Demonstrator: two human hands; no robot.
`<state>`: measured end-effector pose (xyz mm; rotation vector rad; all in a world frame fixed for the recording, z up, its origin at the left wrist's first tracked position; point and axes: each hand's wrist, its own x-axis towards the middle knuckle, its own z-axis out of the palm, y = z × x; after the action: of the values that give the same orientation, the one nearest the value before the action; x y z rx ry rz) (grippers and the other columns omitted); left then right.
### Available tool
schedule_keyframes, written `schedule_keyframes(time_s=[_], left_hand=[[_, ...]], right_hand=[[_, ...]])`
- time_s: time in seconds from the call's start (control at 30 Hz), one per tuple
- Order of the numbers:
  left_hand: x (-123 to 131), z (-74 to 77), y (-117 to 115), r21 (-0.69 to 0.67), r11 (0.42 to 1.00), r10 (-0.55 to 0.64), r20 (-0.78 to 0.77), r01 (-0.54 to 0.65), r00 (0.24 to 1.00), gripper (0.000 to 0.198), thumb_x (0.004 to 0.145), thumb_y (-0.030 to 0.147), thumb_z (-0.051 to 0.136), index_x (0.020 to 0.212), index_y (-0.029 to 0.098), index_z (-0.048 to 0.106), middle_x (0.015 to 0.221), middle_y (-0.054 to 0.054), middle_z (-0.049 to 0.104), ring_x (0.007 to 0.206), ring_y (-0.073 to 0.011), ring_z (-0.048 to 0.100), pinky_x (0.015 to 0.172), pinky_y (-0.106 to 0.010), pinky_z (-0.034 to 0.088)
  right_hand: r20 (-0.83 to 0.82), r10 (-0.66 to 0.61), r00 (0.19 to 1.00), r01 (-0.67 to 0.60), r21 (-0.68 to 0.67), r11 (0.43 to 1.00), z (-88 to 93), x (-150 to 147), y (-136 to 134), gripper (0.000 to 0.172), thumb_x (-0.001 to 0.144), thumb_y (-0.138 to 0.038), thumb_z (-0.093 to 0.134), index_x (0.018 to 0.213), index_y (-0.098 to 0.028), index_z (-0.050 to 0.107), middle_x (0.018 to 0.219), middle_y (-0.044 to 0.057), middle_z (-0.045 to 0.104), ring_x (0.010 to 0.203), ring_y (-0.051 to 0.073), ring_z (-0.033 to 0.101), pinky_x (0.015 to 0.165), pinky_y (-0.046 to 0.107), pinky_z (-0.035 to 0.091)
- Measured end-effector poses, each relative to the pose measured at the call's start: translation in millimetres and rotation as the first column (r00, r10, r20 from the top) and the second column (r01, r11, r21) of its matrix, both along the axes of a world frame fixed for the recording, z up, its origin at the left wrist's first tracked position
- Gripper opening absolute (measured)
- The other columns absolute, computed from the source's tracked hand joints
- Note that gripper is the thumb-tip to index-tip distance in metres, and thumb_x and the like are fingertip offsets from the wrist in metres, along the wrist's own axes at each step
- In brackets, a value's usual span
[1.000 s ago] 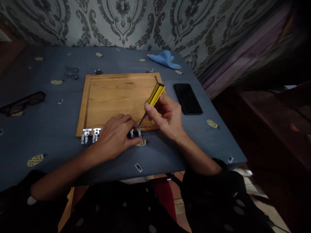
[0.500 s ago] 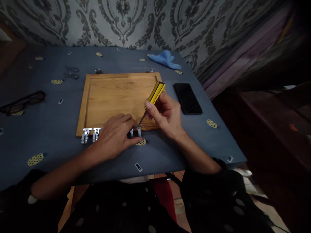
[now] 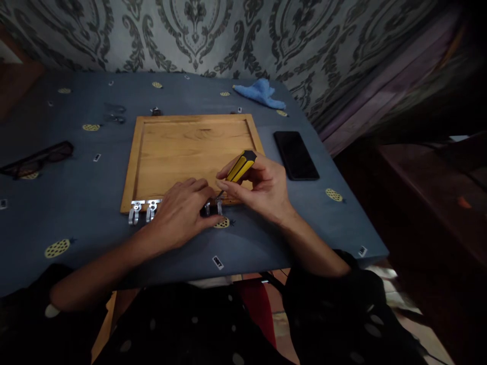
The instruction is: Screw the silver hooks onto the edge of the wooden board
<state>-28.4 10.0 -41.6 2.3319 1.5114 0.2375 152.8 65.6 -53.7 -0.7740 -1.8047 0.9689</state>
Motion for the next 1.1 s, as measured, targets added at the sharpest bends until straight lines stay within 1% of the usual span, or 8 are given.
schedule_keyframes(time_s=[0.1,0.23,0.33,0.6,0.67,0.83,0.97,1.1], left_hand=[[0.2,0.4,-0.3,-0.01,1.0,0.009,0.009,-0.009,1.0,0.04,0.089,0.043,0.077,0.116,0.015,0.071,0.121,-0.013,0.07,0.115,-0.0346,0.065,0.103,-0.054,0.052],[1.8,2.1,0.6,-0.009,1.0,0.01,0.012,-0.01,1.0,0.036,0.088,0.043,0.078,0.111,0.016,0.072,0.117,-0.011,0.071,0.113,-0.0344,0.065,0.101,-0.053,0.052],[2.3,3.0,0.9,-0.02,1.0,0.024,0.006,-0.024,1.0,0.035,0.087,0.043,0.078,0.109,0.017,0.072,0.116,-0.011,0.071,0.113,-0.034,0.066,0.101,-0.052,0.052],[1.2,-0.1,0.1,-0.007,1.0,0.023,-0.002,-0.023,1.0,0.034,0.088,0.043,0.077,0.108,0.016,0.072,0.121,-0.012,0.07,0.114,-0.0337,0.065,0.102,-0.052,0.052],[1.3,-0.9,0.6,-0.005,1.0,0.026,-0.002,-0.026,1.0,0.035,0.088,0.045,0.077,0.108,0.017,0.072,0.12,-0.012,0.07,0.113,-0.0339,0.066,0.102,-0.053,0.052],[1.8,0.7,0.6,-0.009,1.0,0.017,0.009,-0.017,1.0,0.034,0.088,0.045,0.077,0.107,0.017,0.072,0.119,-0.011,0.07,0.114,-0.0329,0.065,0.102,-0.052,0.052],[1.4,1.3,0.0,-0.008,1.0,0.022,0.003,-0.022,1.0,0.032,0.088,0.044,0.077,0.105,0.017,0.072,0.118,-0.011,0.07,0.113,-0.0322,0.065,0.101,-0.051,0.052],[0.7,-1.1,0.2,0.006,1.0,0.014,0.003,-0.014,1.0,0.034,0.088,0.046,0.077,0.106,0.018,0.072,0.118,-0.011,0.07,0.111,-0.0324,0.066,0.099,-0.051,0.053]], right_hand=[[-0.06,0.075,0.995,-0.08,-0.085,0.993,2.0,0.8,0.3,0.038,0.078,-0.053,0.086,0.088,-0.022,0.065,0.07,-0.005,0.058,0.059,0.011,0.059,0.055,0.024,0.052],[-0.073,0.27,0.96,-0.278,-0.143,0.95,10.7,6.3,3.5,0.039,0.092,-0.051,0.074,0.114,-0.021,0.068,0.077,-0.004,0.065,0.065,0.01,0.066,0.064,0.023,0.055],[-0.078,0.331,0.94,-0.339,-0.156,0.928,13.9,9.7,5.8,0.036,0.095,-0.05,0.07,0.112,-0.017,0.073,0.077,-0.002,0.066,0.069,0.01,0.068,0.07,0.024,0.057],[-0.138,0.205,0.969,-0.227,-0.167,0.96,8.9,7.3,3.7,0.034,0.078,-0.044,0.088,0.081,-0.017,0.069,0.071,-0.003,0.066,0.056,0.008,0.061,0.052,0.02,0.052],[-0.151,0.217,0.964,-0.243,-0.185,0.952,10.8,7.3,2.8,0.035,0.077,-0.046,0.089,0.083,-0.018,0.068,0.073,-0.003,0.066,0.058,0.009,0.063,0.054,0.02,0.053],[-0.152,0.304,0.94,-0.332,-0.213,0.919,17.5,11.6,3.0,0.036,0.089,-0.047,0.078,0.112,-0.02,0.073,0.084,-0.002,0.071,0.065,0.01,0.068,0.064,0.023,0.058],[-0.16,0.289,0.944,-0.315,-0.173,0.933,18.2,13.7,3.4,0.027,0.087,-0.042,0.081,0.101,-0.019,0.078,0.09,0.0,0.072,0.063,0.008,0.067,0.062,0.021,0.057],[-0.161,0.213,0.964,-0.236,-0.142,0.961,16.3,12.5,2.5,0.023,0.08,-0.035,0.088,0.09,-0.017,0.078,0.079,-0.001,0.07,0.059,0.007,0.062,0.049,0.017,0.052]])
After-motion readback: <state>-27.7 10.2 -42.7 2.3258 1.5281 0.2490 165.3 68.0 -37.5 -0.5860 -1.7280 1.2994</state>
